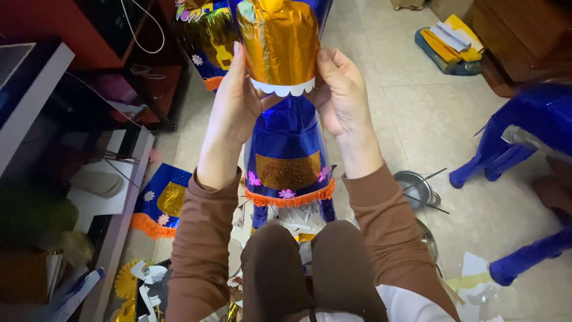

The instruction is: Decorating a horse-shaped craft object with paper, foil, and ribbon using scissors and a glue gun

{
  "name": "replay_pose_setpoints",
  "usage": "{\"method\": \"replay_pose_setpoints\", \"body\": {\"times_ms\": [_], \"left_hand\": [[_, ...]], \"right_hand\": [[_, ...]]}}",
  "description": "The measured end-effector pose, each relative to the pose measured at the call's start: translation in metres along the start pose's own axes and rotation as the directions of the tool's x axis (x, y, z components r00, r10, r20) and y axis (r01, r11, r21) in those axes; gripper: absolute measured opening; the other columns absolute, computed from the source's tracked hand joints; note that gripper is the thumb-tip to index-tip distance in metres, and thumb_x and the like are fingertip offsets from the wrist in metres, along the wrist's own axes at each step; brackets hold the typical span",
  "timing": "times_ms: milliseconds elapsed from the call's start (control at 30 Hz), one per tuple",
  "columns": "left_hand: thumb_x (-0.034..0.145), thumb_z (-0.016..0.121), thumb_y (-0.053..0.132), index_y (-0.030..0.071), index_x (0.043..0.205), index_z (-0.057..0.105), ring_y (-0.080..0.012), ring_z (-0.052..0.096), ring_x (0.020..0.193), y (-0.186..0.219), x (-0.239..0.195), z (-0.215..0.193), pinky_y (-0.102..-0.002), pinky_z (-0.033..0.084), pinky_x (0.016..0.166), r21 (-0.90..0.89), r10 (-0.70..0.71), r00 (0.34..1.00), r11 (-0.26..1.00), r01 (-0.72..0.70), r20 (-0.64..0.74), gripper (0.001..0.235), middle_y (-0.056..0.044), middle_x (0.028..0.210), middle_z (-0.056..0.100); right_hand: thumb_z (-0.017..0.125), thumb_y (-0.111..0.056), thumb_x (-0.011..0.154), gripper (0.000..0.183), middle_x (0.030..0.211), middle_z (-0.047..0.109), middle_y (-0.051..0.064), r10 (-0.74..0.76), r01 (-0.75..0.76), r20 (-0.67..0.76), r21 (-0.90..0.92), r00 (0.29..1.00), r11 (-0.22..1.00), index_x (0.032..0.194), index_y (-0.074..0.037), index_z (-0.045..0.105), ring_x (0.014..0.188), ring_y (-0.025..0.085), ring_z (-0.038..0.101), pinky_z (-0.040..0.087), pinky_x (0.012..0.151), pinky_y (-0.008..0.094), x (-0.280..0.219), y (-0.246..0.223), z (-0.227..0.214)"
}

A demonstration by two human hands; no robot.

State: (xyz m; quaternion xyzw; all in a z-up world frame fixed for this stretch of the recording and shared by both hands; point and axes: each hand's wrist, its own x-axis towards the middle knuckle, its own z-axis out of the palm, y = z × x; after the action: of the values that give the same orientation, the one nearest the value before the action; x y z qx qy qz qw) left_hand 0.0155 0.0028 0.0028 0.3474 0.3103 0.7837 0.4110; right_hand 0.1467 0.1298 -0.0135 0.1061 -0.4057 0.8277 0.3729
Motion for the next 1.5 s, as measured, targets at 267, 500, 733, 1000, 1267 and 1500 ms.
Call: {"method": "replay_pose_setpoints", "body": {"times_ms": [267, 500, 733, 1000, 1267, 1500], "left_hand": [[0.084, 0.060, 0.046, 0.002, 0.121, 0.061, -0.0303, 0.066, 0.103, 0.008, 0.004, 0.002, -0.046, 0.056, 0.085, -0.011, -0.077, 0.992, 0.997, 0.076, -0.104, 0.057, -0.016, 0.117, 0.063], [0.084, 0.057, 0.048, 0.004, 0.127, 0.060, -0.0295, 0.065, 0.100, 0.009, 0.002, 0.003, -0.046, 0.051, 0.089, 0.049, -0.082, 0.993, 0.995, 0.086, -0.089, 0.062, -0.014, 0.124, 0.062], [0.109, 0.050, -0.004, 0.013, 0.158, 0.022, -0.0272, 0.041, 0.153, -0.010, -0.010, -0.002, -0.037, 0.034, 0.131, 0.773, 0.702, 0.684, 0.317, -0.549, 0.198, 0.059, -0.014, 0.162, 0.037], [0.083, 0.057, -0.008, 0.009, 0.161, 0.018, -0.0290, 0.021, 0.163, -0.014, -0.023, -0.010, -0.040, 0.022, 0.141, 0.806, 0.536, 0.720, 0.116, -0.580, 0.441, 0.089, -0.011, 0.170, 0.018], [0.086, 0.069, -0.014, 0.005, 0.154, 0.030, -0.0322, 0.039, 0.155, -0.032, 0.003, -0.002, -0.040, 0.036, 0.135, 0.856, 0.729, 0.556, -0.079, -0.511, 0.399, 0.081, -0.013, 0.162, 0.033], [0.094, 0.079, -0.007, -0.005, 0.144, 0.040, -0.0350, 0.058, 0.139, -0.032, 0.010, 0.001, -0.038, 0.054, 0.118, 0.868, 0.774, 0.434, -0.291, -0.403, 0.461, 0.064, -0.019, 0.150, 0.045]], "right_hand": [[0.074, -0.019, 0.090, 0.022, 0.090, 0.065, 0.006, -0.066, 0.063, -0.073, -0.044, 0.995, 0.997, 0.099, -0.003, 0.063, 0.080, 0.013, 0.060, 0.051, 0.076, 0.026, 0.000, 0.004, 0.006], [0.066, -0.036, 0.094, 0.034, 0.085, 0.049, 0.000, -0.497, 0.314, -0.032, -0.740, 0.867, 0.595, 0.096, -0.007, 0.049, 0.073, 0.007, 0.047, 0.042, 0.066, 0.020, -0.003, 0.007, 0.021], [0.058, 0.013, 0.097, 0.020, 0.107, 0.053, 0.004, -0.647, 0.482, 0.273, -0.860, 0.712, 0.169, 0.109, -0.003, 0.059, 0.090, 0.014, 0.054, 0.051, 0.079, 0.025, -0.014, -0.001, 0.050], [0.052, 0.024, 0.092, 0.048, 0.133, 0.060, 0.017, -0.536, 0.478, 0.484, -0.863, 0.692, -0.162, 0.133, -0.001, 0.055, 0.109, 0.026, 0.068, 0.058, 0.097, 0.030, -0.027, 0.005, 0.028], [0.069, 0.017, 0.080, 0.068, 0.133, 0.050, 0.017, -0.517, 0.471, 0.527, -0.847, 0.675, -0.247, 0.140, 0.001, 0.042, 0.115, 0.031, 0.057, 0.055, 0.103, 0.037, -0.022, 0.016, 0.028], [0.073, 0.011, 0.090, 0.054, 0.104, 0.054, 0.008, -0.571, 0.410, 0.504, -0.863, 0.648, -0.296, 0.135, -0.004, 0.047, 0.084, 0.019, 0.052, 0.049, 0.074, 0.030, -0.014, 0.017, 0.031]]}}
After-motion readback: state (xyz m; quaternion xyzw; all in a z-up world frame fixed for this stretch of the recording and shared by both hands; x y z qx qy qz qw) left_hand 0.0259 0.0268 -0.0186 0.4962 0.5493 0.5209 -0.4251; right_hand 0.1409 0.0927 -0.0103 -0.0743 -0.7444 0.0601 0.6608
